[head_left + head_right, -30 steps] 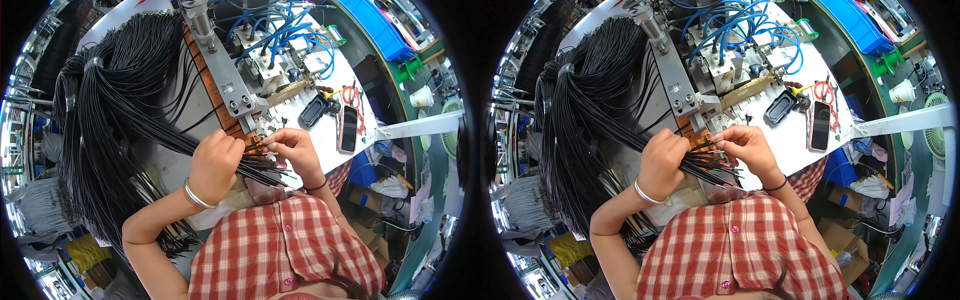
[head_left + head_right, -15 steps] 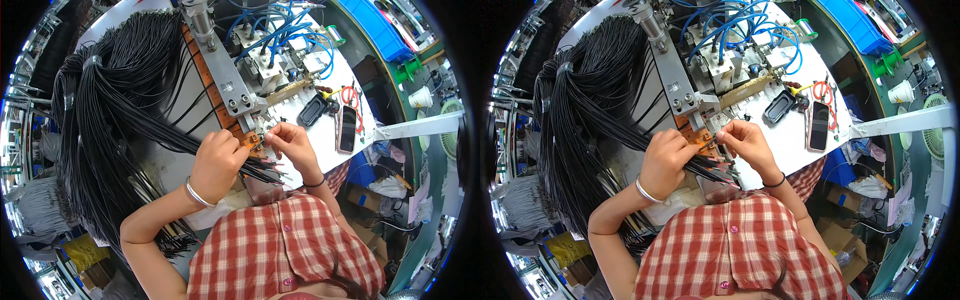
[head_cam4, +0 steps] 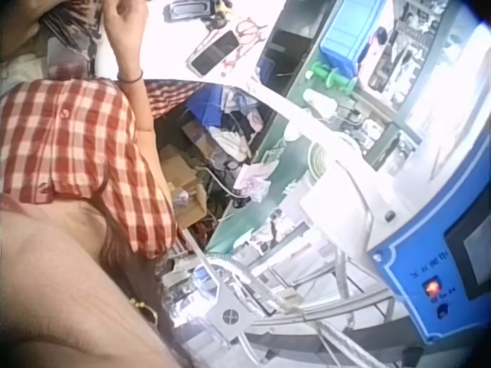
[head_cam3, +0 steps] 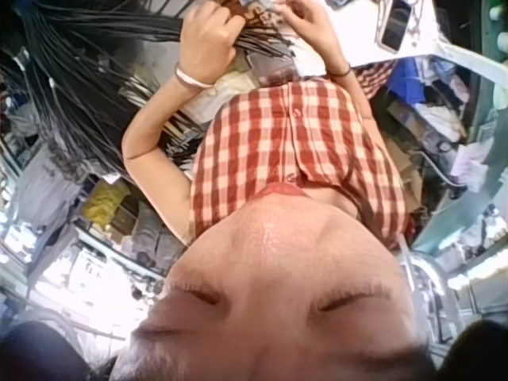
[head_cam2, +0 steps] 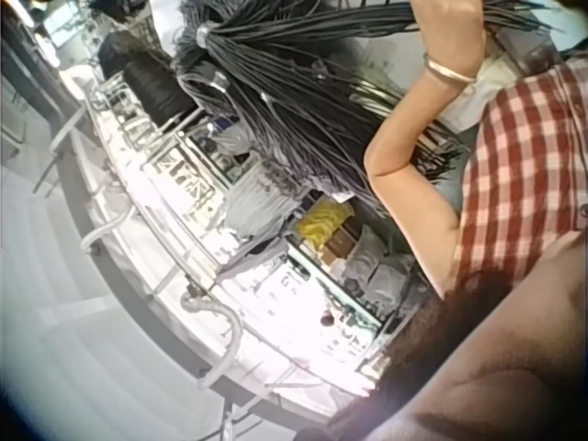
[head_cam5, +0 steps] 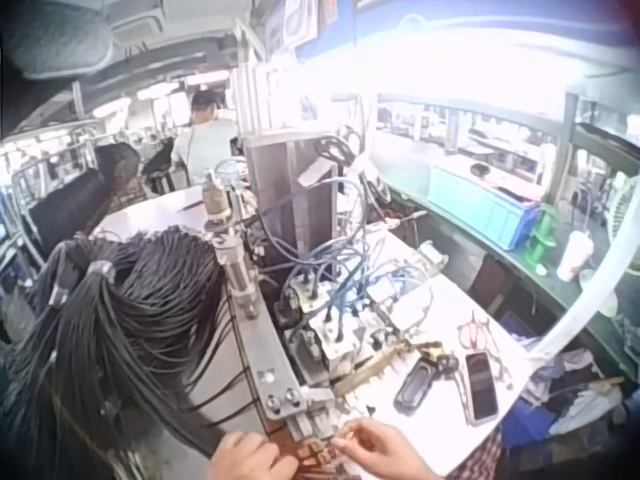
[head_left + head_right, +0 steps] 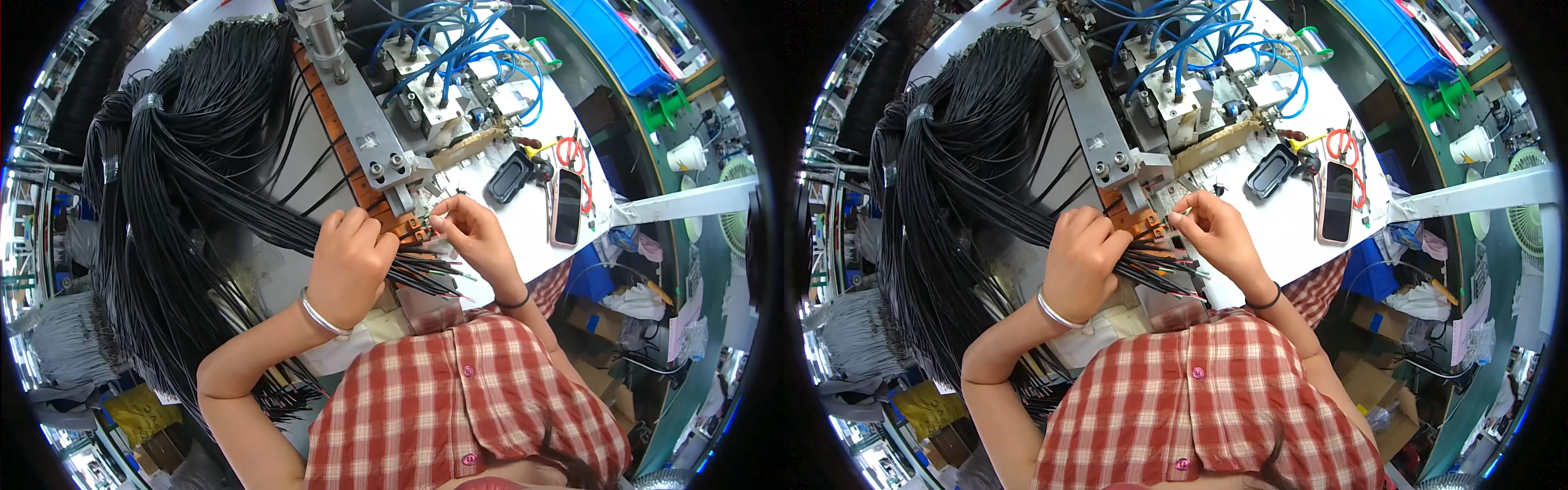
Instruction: The person arranges a bundle of cables on a workbench, aligns wire ends into a machine fixture by hand, trims the wires using scissors, and inserts more wire leads into the fixture.
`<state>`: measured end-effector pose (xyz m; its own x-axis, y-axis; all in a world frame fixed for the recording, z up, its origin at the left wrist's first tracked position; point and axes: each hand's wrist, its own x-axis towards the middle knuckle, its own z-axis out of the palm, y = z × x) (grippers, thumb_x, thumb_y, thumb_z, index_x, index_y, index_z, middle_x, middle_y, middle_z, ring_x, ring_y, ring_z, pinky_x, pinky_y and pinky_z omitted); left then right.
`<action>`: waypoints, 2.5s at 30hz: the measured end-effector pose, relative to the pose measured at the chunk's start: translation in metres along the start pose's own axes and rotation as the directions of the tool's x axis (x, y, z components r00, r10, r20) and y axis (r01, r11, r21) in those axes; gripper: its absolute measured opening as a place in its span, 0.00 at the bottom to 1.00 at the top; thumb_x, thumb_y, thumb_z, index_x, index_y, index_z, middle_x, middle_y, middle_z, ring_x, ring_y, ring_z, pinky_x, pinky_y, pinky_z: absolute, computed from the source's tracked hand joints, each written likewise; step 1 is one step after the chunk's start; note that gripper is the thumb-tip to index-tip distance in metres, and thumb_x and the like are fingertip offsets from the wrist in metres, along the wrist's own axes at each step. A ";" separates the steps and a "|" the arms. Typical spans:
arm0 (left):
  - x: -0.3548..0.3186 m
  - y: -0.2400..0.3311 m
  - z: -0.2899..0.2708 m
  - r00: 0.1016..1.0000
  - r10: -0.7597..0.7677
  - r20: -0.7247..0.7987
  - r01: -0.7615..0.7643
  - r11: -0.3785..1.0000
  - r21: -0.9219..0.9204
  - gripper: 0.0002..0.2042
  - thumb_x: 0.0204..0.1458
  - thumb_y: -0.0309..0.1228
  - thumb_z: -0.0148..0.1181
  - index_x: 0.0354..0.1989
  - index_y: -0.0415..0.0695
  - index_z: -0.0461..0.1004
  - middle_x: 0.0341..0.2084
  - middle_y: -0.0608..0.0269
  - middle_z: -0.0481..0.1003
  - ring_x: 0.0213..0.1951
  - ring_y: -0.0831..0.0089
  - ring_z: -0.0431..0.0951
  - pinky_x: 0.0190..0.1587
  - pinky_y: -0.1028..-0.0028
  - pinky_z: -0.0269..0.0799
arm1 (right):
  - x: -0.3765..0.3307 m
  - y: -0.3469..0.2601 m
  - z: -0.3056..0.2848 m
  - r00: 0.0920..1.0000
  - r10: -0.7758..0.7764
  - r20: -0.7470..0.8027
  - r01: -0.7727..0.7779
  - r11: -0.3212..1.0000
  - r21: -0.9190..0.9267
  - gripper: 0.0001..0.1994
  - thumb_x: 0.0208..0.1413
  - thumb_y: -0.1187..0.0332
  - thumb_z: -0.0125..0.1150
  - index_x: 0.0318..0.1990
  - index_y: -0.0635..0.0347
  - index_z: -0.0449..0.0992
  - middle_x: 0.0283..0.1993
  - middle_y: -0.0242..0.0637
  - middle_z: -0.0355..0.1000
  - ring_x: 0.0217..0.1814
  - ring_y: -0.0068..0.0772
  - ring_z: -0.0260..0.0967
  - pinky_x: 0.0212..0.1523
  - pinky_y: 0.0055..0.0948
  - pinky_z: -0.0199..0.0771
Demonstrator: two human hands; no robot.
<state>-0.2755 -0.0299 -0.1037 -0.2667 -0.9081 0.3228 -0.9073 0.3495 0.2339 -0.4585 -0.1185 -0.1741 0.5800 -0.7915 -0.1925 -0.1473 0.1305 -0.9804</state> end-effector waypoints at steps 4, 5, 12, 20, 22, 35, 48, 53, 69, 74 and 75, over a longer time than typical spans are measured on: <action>-0.003 -0.004 0.001 1.000 -0.014 -0.008 0.014 0.998 -0.065 0.10 0.27 0.20 0.58 0.20 0.42 0.65 0.19 0.60 0.66 0.30 0.63 0.67 0.34 0.67 0.62 | -0.010 -0.028 0.004 0.998 -0.023 0.062 0.002 0.951 0.308 0.05 0.54 0.74 0.60 0.37 0.63 0.73 0.26 0.24 0.70 0.24 0.07 0.61 0.22 0.10 0.57; -0.003 -0.004 0.001 1.000 -0.012 -0.010 0.011 0.995 -0.098 0.10 0.27 0.20 0.58 0.20 0.42 0.65 0.20 0.60 0.66 0.30 0.63 0.67 0.33 0.67 0.62 | -0.009 -0.024 0.001 0.998 -0.025 0.049 0.010 0.956 0.292 0.05 0.54 0.74 0.60 0.37 0.64 0.74 0.26 0.25 0.71 0.24 0.07 0.61 0.22 0.10 0.57; -0.004 0.001 -0.005 0.998 -0.049 0.039 0.054 0.991 -0.121 0.10 0.26 0.18 0.56 0.21 0.41 0.64 0.21 0.59 0.66 0.30 0.61 0.66 0.31 0.67 0.62 | -0.009 -0.017 0.005 0.999 -0.014 -0.038 0.021 0.980 0.198 0.05 0.54 0.73 0.61 0.34 0.66 0.77 0.23 0.27 0.72 0.18 0.10 0.60 0.17 0.12 0.58; 0.000 -0.002 -0.008 0.999 -0.049 -0.013 0.047 0.989 -0.140 0.10 0.25 0.19 0.55 0.21 0.41 0.64 0.20 0.60 0.65 0.30 0.61 0.65 0.30 0.66 0.60 | -0.006 -0.015 -0.005 0.985 -0.035 0.169 -0.041 0.903 0.427 0.06 0.54 0.74 0.61 0.37 0.67 0.77 0.25 0.30 0.73 0.17 0.12 0.61 0.16 0.13 0.60; 0.000 -0.002 -0.008 0.999 -0.045 -0.025 0.040 0.986 -0.161 0.10 0.25 0.19 0.54 0.21 0.41 0.64 0.20 0.60 0.65 0.30 0.61 0.65 0.30 0.66 0.59 | -0.004 -0.005 -0.008 0.941 -0.061 0.334 -0.126 0.851 0.510 0.06 0.53 0.74 0.61 0.38 0.67 0.77 0.26 0.31 0.73 0.18 0.13 0.62 0.16 0.14 0.61; -0.002 -0.002 0.003 1.000 -0.004 -0.001 0.004 0.986 -0.164 0.09 0.27 0.19 0.55 0.21 0.41 0.67 0.19 0.61 0.65 0.30 0.62 0.66 0.33 0.66 0.60 | -0.003 -0.010 -0.005 0.998 -0.021 0.062 0.011 0.987 0.158 0.04 0.55 0.74 0.59 0.30 0.65 0.72 0.24 0.32 0.72 0.20 0.13 0.63 0.19 0.13 0.63; -0.003 -0.002 0.003 0.998 0.010 0.056 -0.009 1.000 -0.018 0.08 0.30 0.20 0.57 0.20 0.43 0.65 0.18 0.62 0.65 0.29 0.64 0.67 0.34 0.68 0.61 | 0.009 -0.002 -0.011 0.937 0.204 0.283 -0.282 0.920 0.271 0.04 0.59 0.71 0.54 0.33 0.61 0.69 0.22 0.23 0.65 0.19 0.09 0.56 0.16 0.13 0.50; 0.000 -0.001 0.002 1.000 0.005 -0.024 -0.005 1.000 -0.015 0.07 0.30 0.20 0.56 0.20 0.43 0.65 0.19 0.62 0.66 0.29 0.64 0.67 0.34 0.68 0.61 | -0.002 -0.016 0.004 0.998 0.031 0.051 -0.040 0.981 0.191 0.03 0.55 0.75 0.57 0.35 0.64 0.72 0.22 0.21 0.65 0.22 0.09 0.59 0.20 0.12 0.55; 0.001 -0.003 -0.003 0.997 -0.061 -0.037 0.055 0.988 -0.144 0.10 0.25 0.20 0.57 0.19 0.42 0.63 0.19 0.60 0.64 0.30 0.61 0.66 0.31 0.66 0.60 | -0.008 -0.016 0.005 0.996 -0.029 0.083 -0.003 0.934 0.358 0.05 0.52 0.74 0.62 0.34 0.67 0.77 0.26 0.31 0.74 0.19 0.11 0.63 0.17 0.13 0.60; -0.001 -0.003 -0.003 0.999 -0.027 -0.033 0.021 0.986 -0.168 0.10 0.25 0.20 0.57 0.19 0.42 0.63 0.19 0.60 0.64 0.30 0.61 0.65 0.30 0.66 0.60 | -0.007 -0.019 0.002 0.984 -0.002 0.179 -0.069 0.917 0.392 0.04 0.52 0.75 0.62 0.33 0.66 0.76 0.25 0.31 0.74 0.18 0.12 0.63 0.16 0.13 0.59; -0.001 -0.003 -0.003 0.999 -0.030 -0.018 0.027 0.986 -0.163 0.10 0.26 0.20 0.57 0.19 0.42 0.64 0.19 0.60 0.64 0.30 0.61 0.65 0.31 0.66 0.60 | -0.007 -0.020 0.002 0.990 -0.016 0.141 -0.035 0.937 0.349 0.03 0.52 0.75 0.62 0.33 0.66 0.76 0.24 0.31 0.73 0.17 0.12 0.62 0.15 0.13 0.58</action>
<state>-0.2714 -0.0291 -0.1019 -0.2329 -0.9139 0.3324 -0.8491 0.3577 0.3886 -0.4578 -0.1145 -0.1537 0.6891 -0.7017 -0.1808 0.1215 0.3579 -0.9258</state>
